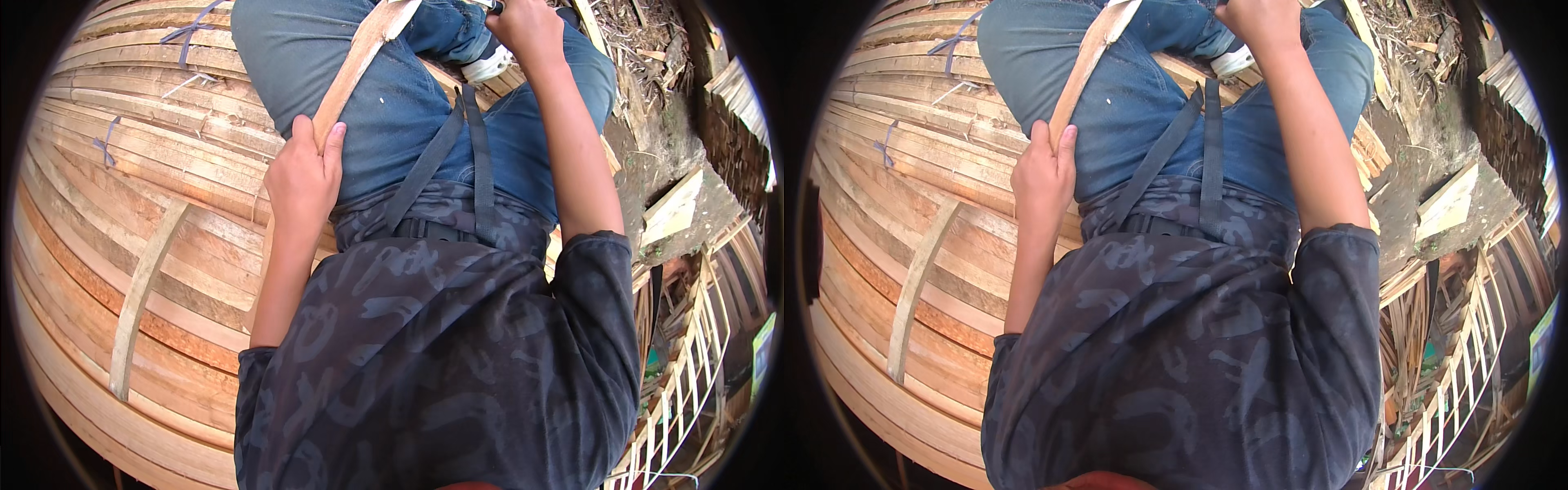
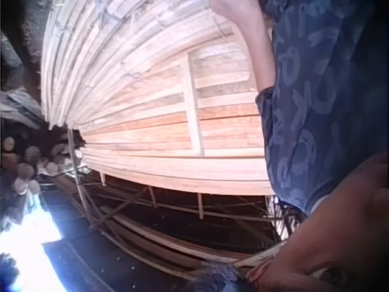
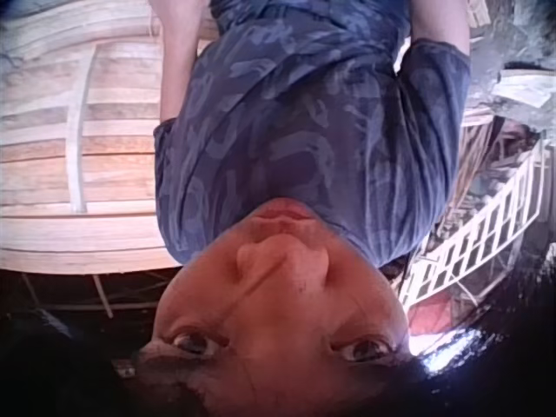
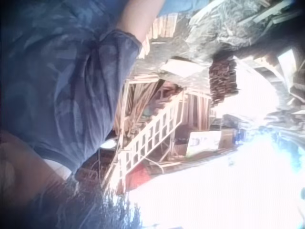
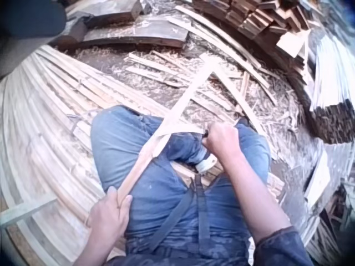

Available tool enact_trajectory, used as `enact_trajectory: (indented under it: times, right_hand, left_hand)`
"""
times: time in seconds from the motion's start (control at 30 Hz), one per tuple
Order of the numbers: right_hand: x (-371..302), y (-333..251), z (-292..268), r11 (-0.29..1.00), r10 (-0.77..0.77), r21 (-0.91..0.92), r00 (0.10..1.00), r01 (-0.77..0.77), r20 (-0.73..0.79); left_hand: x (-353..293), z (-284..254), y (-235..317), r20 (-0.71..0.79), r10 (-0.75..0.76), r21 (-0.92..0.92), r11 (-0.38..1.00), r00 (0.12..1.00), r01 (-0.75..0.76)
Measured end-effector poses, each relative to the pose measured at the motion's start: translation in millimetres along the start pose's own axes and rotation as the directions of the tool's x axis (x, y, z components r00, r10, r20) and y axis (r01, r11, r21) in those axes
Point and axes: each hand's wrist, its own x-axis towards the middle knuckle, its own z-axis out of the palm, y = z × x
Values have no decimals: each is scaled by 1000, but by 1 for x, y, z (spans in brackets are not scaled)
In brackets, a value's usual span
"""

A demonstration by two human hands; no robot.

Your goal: The person sits on the ground and uses a curved knife to shave thin strips of bamboo. They hold the bamboo strip against their leg and repeatedly scrape the blade along its length to remove the outer layer, producing fine wood shavings.

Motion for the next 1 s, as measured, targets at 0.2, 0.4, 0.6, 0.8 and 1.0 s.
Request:
enact_trajectory:
  times: [0.2,0.4,0.6,0.8,1.0]
  right_hand:
    - [32,38,32,986,158,-22,965,-166,-209]
    - [44,59,-12,980,195,-22,975,-198,-102]
    - [-22,-18,-27,907,108,415,992,-71,-65]
    - [-35,-30,-34,968,138,207,990,-143,39]
    - [-23,-2,-25,995,-89,-45,994,87,-60]
  left_hand:
    - [5,-1,5,-25,30,19,999,999,-30]
    - [9,0,-3,-39,55,37,998,998,-54]
    - [12,1,-4,-35,54,56,997,998,-52]
    - [13,1,-1,-47,74,132,989,996,-67]
    - [14,6,-6,-132,113,105,989,985,-100]
